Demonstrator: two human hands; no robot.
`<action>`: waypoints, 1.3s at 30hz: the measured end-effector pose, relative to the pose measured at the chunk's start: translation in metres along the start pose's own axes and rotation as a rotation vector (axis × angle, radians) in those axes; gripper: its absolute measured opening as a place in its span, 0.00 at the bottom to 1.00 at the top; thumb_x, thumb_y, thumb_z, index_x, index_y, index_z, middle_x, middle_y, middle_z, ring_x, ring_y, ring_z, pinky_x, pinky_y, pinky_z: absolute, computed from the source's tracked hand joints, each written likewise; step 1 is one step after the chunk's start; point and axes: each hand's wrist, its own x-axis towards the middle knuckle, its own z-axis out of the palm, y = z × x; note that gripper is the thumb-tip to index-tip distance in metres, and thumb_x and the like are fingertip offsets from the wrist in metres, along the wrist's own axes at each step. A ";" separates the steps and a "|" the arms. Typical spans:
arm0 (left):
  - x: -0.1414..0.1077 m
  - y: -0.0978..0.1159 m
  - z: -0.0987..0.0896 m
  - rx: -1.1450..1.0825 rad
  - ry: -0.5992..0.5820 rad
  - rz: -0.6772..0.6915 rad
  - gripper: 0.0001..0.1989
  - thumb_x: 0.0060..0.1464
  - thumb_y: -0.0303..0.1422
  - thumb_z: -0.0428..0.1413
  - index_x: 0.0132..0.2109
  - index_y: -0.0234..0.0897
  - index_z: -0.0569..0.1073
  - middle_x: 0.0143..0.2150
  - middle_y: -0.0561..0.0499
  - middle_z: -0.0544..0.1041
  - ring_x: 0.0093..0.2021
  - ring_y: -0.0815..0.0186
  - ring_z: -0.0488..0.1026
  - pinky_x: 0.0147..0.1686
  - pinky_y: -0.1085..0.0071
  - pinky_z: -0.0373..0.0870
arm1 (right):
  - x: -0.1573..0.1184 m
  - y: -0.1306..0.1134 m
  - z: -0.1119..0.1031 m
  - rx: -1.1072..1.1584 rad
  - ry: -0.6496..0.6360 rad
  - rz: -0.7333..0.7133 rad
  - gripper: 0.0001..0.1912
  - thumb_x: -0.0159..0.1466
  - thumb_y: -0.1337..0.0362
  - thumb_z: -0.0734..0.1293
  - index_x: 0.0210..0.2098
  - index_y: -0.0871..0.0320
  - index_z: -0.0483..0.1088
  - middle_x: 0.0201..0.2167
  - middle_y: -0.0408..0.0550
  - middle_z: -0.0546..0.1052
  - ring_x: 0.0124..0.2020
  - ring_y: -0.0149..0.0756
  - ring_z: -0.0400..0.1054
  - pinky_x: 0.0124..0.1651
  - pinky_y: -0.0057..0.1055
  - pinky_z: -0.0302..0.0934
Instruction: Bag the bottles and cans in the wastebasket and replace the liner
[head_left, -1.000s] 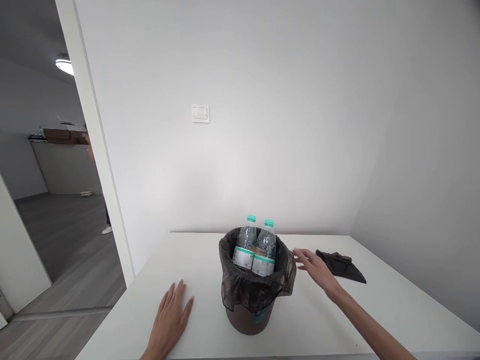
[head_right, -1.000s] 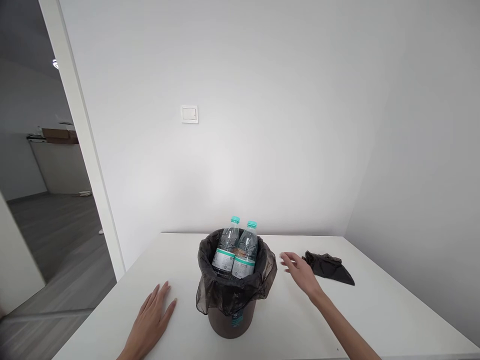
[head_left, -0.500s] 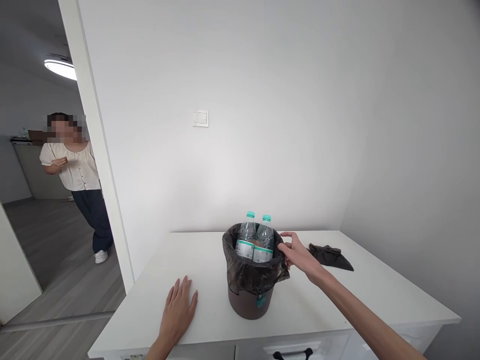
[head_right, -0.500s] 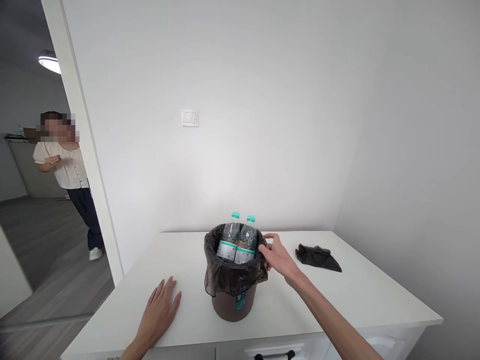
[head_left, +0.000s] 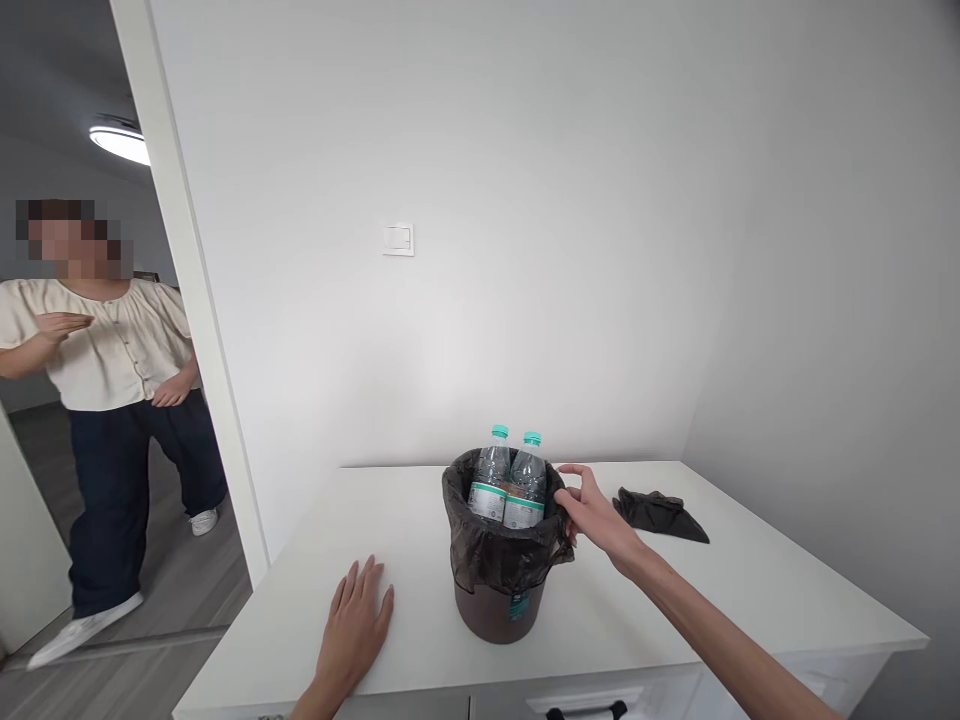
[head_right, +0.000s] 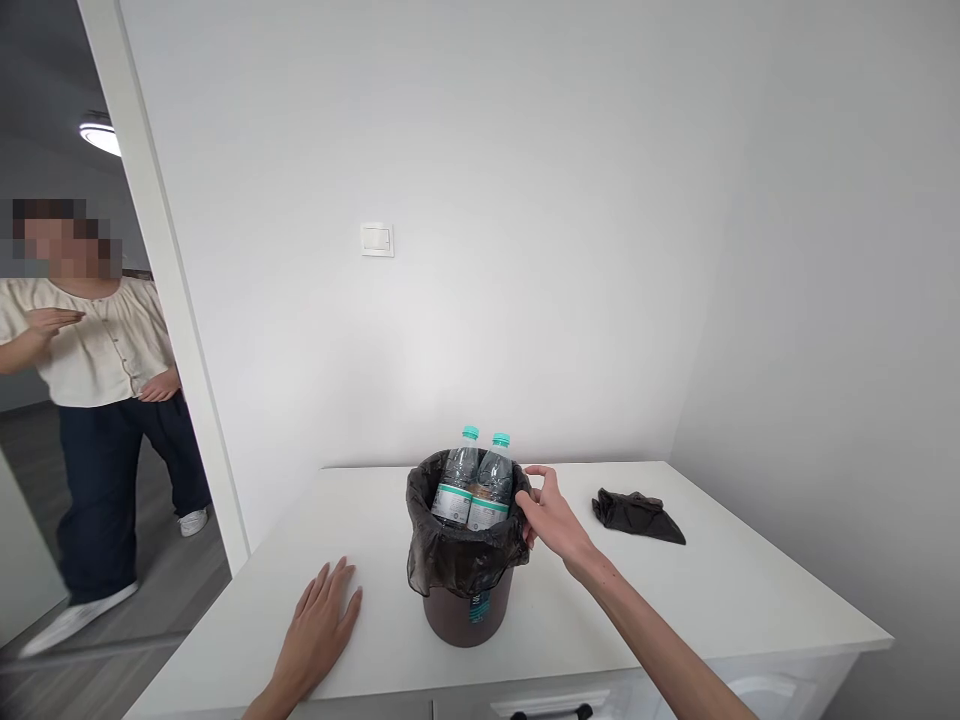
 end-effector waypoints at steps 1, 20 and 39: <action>0.000 0.001 -0.001 -0.007 -0.002 -0.002 0.29 0.63 0.47 0.41 0.62 0.34 0.67 0.68 0.45 0.62 0.70 0.52 0.51 0.66 0.51 0.52 | 0.000 0.000 0.000 0.002 -0.001 0.002 0.24 0.62 0.57 0.60 0.55 0.52 0.49 0.23 0.34 0.65 0.21 0.31 0.64 0.27 0.30 0.64; 0.103 0.128 -0.153 -1.263 -0.578 -0.267 0.32 0.54 0.60 0.46 0.45 0.35 0.75 0.47 0.41 0.77 0.47 0.58 0.74 0.43 0.66 0.71 | 0.029 0.030 -0.032 0.412 -0.129 0.290 0.19 0.55 0.48 0.71 0.36 0.56 0.70 0.23 0.40 0.67 0.20 0.25 0.55 0.20 0.25 0.49; 0.177 0.176 -0.244 -1.518 0.245 -0.174 0.11 0.44 0.35 0.59 0.32 0.38 0.64 0.26 0.58 0.64 0.25 0.73 0.61 0.25 0.76 0.60 | 0.032 -0.107 -0.052 0.490 0.454 -0.264 0.12 0.49 0.61 0.67 0.25 0.55 0.57 0.19 0.35 0.60 0.23 0.26 0.52 0.25 0.25 0.48</action>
